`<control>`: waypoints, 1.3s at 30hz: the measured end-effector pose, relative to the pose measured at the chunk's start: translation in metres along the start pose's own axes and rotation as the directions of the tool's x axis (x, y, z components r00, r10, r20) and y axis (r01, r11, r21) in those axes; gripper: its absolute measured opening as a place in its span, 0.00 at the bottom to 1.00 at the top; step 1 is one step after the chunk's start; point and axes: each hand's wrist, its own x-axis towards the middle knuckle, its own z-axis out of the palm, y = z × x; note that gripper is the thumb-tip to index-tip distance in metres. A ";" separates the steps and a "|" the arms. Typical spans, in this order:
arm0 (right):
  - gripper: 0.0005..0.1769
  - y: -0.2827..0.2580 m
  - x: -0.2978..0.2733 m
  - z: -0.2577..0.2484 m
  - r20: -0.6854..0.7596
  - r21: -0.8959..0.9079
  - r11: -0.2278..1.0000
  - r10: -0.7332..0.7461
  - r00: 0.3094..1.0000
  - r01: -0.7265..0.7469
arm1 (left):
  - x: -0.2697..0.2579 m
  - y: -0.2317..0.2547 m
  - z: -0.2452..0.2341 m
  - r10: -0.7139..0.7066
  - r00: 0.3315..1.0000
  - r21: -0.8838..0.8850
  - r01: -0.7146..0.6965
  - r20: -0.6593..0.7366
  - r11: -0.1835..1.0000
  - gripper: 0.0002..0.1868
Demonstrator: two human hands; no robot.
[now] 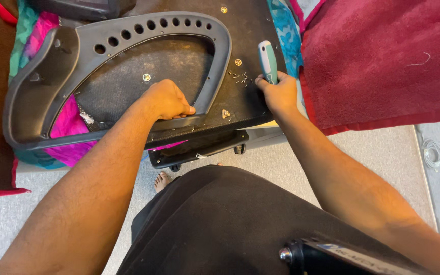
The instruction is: The person uses a screwdriver to fasten screws into a black plastic chair base frame. They align the frame, insert screws into holes, and tighten them one by one while holding the frame steady with the other hand.
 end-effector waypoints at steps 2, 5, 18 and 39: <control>0.09 -0.002 0.008 0.002 0.005 -0.111 0.994 -0.009 1.000 0.009 | 0.000 -0.001 0.001 0.013 1.000 -0.051 -0.013 0.000 0.999 0.11; 0.11 -0.003 0.013 0.006 0.037 -0.179 0.982 -0.052 0.998 0.058 | -0.001 -0.003 0.003 0.019 0.999 -0.061 -0.021 -0.033 0.998 0.11; 0.12 -0.009 -0.006 0.010 -0.027 -0.363 0.906 -0.245 0.969 0.219 | -0.004 -0.002 0.002 0.016 0.998 -0.077 -0.020 -0.053 0.997 0.10; 0.12 -0.011 -0.010 0.003 0.083 -0.549 0.717 -0.466 0.881 0.431 | -0.004 -0.011 0.006 0.087 0.993 -0.141 -0.097 -0.077 0.985 0.05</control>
